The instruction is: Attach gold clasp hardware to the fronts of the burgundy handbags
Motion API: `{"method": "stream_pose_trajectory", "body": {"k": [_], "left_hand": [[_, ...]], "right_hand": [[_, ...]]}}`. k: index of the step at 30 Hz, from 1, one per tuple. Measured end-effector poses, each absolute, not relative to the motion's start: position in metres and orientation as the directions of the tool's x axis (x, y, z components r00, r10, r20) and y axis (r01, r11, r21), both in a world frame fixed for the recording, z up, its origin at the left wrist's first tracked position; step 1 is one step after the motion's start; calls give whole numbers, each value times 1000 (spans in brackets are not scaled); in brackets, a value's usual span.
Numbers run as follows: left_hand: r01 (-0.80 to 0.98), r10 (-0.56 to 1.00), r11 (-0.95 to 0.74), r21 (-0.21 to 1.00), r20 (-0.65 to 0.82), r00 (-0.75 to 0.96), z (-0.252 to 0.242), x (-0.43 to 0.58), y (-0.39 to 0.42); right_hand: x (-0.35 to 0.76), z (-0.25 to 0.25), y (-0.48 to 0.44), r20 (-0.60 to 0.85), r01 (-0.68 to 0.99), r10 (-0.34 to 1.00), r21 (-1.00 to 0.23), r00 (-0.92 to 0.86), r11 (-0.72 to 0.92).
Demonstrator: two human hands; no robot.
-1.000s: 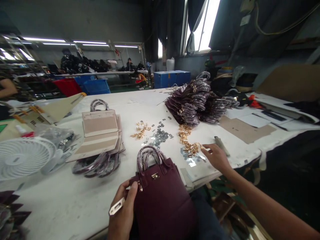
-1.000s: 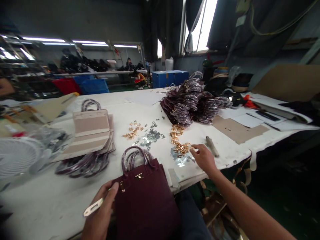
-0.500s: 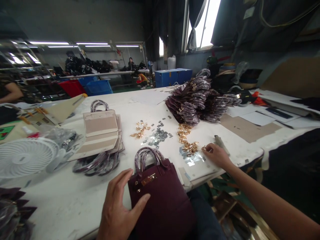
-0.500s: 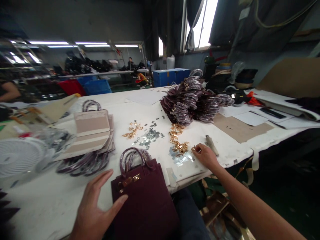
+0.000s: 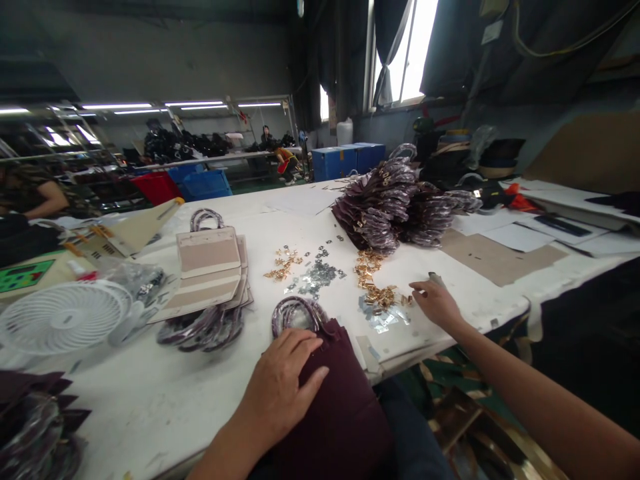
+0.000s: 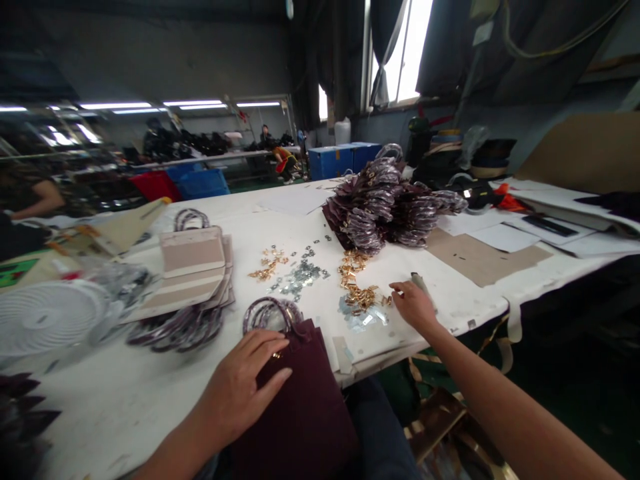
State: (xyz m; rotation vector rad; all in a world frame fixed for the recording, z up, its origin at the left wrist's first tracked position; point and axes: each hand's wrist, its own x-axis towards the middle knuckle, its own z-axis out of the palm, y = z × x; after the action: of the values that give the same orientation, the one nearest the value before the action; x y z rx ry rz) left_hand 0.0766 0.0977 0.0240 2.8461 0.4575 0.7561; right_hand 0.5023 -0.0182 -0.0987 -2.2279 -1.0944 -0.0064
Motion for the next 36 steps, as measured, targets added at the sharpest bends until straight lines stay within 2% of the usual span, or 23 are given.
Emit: {"method": "stream_pose_trajectory", "body": {"k": [7, 13, 17, 22, 25, 27, 29, 32, 36], "left_hand": [[302, 374, -921, 247, 337, 864, 21, 95, 114], [384, 478, -873, 302, 366, 799, 20, 99, 120], [336, 391, -920, 203, 407, 826, 21, 102, 121], [297, 292, -954, 33, 301, 908, 27, 112, 123], [280, 270, -960, -10, 238, 933, 33, 120, 126], [251, 241, -968, -25, 197, 950, 39, 126, 131], [221, 211, -974, -43, 162, 964, 44, 131, 136], [180, 173, -982, -47, 134, 976, 51, 136, 143], [88, 86, -996, -34, 50, 995, 57, 139, 143]], "right_hand": [[485, -109, -24, 263, 720, 718, -524, 645, -455], [489, -115, -39, 273, 704, 662, -434, 698, -562], [487, -111, -41, 207, 681, 689, -497, 694, -537], [479, -102, -40, 197, 626, 661, -591, 724, -509], [449, -86, -42, 210, 574, 665, -719, 717, -392], [411, -69, -43, 177, 446, 679, -861, 712, -243], [359, -51, -42, 132, 294, 763, -953, 632, -78], [282, -37, -33, 211, 260, 887, -960, 410, 108], [228, -49, -13, 269, 304, 886, -940, 378, 156]]}}
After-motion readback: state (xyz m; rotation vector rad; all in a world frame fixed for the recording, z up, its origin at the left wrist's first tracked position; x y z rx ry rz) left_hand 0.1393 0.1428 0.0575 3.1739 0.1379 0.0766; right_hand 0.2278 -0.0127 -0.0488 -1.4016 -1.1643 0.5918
